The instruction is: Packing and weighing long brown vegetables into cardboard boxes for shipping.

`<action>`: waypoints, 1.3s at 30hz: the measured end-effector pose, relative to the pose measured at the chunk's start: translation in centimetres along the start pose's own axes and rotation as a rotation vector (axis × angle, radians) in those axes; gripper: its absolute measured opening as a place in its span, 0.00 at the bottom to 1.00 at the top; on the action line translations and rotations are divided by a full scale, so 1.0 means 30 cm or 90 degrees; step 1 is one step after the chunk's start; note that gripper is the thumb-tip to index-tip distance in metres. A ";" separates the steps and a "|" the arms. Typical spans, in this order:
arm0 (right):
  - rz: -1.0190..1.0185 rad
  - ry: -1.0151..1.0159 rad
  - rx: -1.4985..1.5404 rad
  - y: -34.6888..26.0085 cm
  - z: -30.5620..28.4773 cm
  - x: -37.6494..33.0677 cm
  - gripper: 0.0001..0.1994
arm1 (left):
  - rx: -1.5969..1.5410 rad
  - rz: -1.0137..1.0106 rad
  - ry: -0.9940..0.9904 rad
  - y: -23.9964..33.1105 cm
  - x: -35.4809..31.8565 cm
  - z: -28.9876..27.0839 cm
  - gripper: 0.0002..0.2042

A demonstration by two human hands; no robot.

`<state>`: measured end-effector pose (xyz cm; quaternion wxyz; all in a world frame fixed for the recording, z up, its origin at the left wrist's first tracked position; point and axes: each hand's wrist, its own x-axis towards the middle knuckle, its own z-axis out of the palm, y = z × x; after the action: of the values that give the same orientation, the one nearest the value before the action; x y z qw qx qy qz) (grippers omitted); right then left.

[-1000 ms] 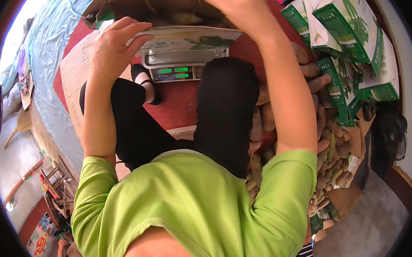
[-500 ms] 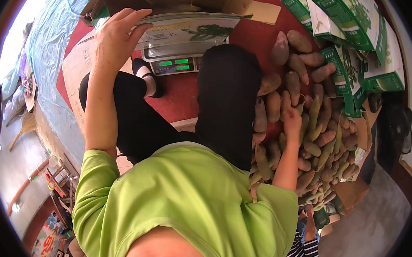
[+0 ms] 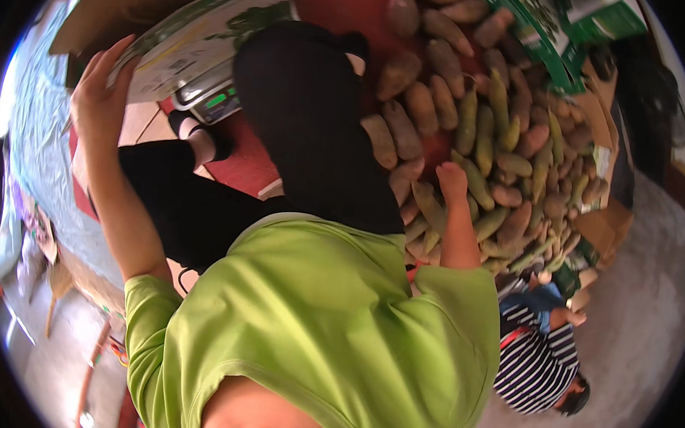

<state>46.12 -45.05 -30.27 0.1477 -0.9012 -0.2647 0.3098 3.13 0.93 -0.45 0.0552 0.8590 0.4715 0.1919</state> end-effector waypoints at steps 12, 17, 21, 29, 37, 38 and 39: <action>0.059 -0.094 -0.135 -0.091 0.004 -0.067 0.20 | -0.004 -0.019 0.020 0.008 -0.004 0.012 0.12; 0.043 -0.123 -0.377 -0.225 0.065 -0.171 0.29 | 0.016 -0.030 0.022 0.007 -0.013 -0.019 0.12; 0.146 -0.299 -0.498 -0.233 0.073 -0.200 0.33 | 0.017 0.012 0.035 0.007 -0.003 0.002 0.12; -0.017 -0.068 -0.148 -0.243 -0.027 -0.051 0.33 | 0.057 -0.020 0.030 0.003 -0.009 -0.022 0.13; -0.297 0.112 0.214 -1.014 -0.367 0.027 0.28 | 0.046 -0.033 0.063 -0.033 -0.019 -0.038 0.13; -0.335 0.105 0.304 -1.101 -0.404 0.021 0.27 | 0.037 -0.031 0.069 -0.040 -0.021 -0.038 0.13; -0.376 0.091 0.397 -1.183 -0.430 0.018 0.26 | 0.034 -0.032 0.076 -0.047 -0.028 -0.046 0.13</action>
<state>41.00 -17.08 -5.40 0.5127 -0.7186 -0.3938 0.2564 1.08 0.88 0.20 0.0090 0.8351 0.5004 0.2284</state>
